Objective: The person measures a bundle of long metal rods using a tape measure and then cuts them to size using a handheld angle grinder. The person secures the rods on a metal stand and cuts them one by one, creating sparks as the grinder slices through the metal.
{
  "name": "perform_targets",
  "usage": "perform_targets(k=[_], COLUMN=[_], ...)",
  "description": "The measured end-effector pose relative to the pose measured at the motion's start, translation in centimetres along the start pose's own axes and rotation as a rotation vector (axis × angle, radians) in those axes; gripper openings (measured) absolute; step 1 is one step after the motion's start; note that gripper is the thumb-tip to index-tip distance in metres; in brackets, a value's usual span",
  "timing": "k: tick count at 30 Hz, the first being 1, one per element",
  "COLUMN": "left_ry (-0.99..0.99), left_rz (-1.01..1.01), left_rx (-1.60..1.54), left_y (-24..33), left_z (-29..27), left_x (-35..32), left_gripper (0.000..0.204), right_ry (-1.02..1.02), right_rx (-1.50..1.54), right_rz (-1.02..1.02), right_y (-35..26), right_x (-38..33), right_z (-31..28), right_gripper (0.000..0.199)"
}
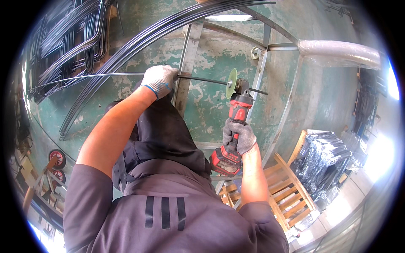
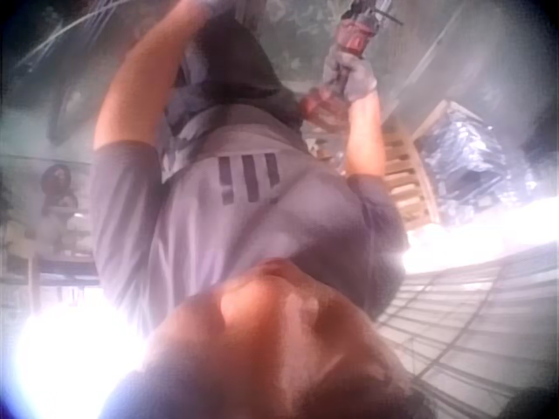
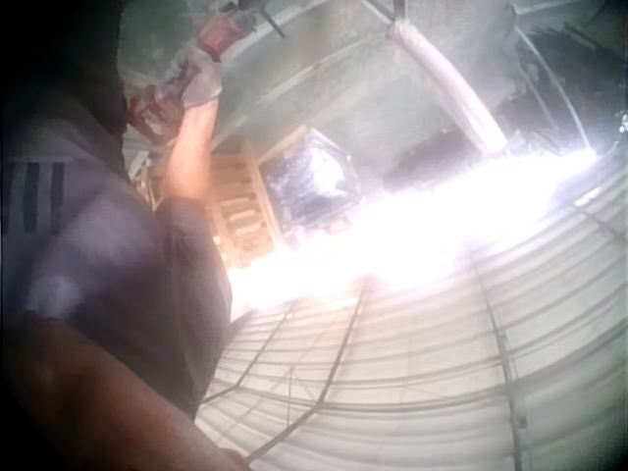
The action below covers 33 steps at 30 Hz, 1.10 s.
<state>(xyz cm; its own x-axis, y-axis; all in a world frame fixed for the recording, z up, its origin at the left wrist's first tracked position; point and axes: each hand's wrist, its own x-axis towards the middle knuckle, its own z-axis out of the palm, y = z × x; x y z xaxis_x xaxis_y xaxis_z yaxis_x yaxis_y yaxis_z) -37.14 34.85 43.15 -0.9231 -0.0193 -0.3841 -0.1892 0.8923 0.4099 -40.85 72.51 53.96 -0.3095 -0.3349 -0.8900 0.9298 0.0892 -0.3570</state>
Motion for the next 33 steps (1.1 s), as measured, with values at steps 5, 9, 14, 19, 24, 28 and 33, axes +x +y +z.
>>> perform_targets(k=[5, 9, 14, 19, 24, 28, 33], left_ry=[-0.012, -0.001, 0.004, 0.014, -0.016, 0.015, 0.021], left_rz=[-0.006, -0.002, 0.005, 0.001, -0.010, 0.003, -0.003], left_rx=[0.000, -0.016, -0.030, -0.012, -0.020, -0.013, -0.026], left_y=[0.0, 0.1, -0.1, -0.2, 0.2, -0.1, -0.3], left_z=[-0.1, -0.2, -0.2, 0.0, -0.8, -0.4, -0.1], left_x=[0.0, -0.1, -0.2, -0.2, -0.3, -0.5, -0.4], left_gripper=[0.027, 0.028, 0.028, 0.028, 0.026, 0.027, 0.026], right_ry=[-0.004, 0.019, 0.035, 0.053, 0.077, 0.081, 0.083], right_rx=[-0.005, -0.026, -0.026, -0.029, -0.047, -0.084, -0.131], right_rz=[0.000, 0.002, 0.000, 0.007, 0.001, -0.020, -0.017], right_y=[0.1, -0.1, 0.0, -0.2, -0.2, -0.2, -0.3], right_x=[0.1, 0.0, 0.0, -0.1, -0.3, -0.3, -0.3], right_z=[-0.4, 0.1, 0.1, 0.6, 0.9, 1.1, 1.1], right_gripper=[0.016, 0.015, 0.014, 0.013, 0.013, 0.014, 0.015])
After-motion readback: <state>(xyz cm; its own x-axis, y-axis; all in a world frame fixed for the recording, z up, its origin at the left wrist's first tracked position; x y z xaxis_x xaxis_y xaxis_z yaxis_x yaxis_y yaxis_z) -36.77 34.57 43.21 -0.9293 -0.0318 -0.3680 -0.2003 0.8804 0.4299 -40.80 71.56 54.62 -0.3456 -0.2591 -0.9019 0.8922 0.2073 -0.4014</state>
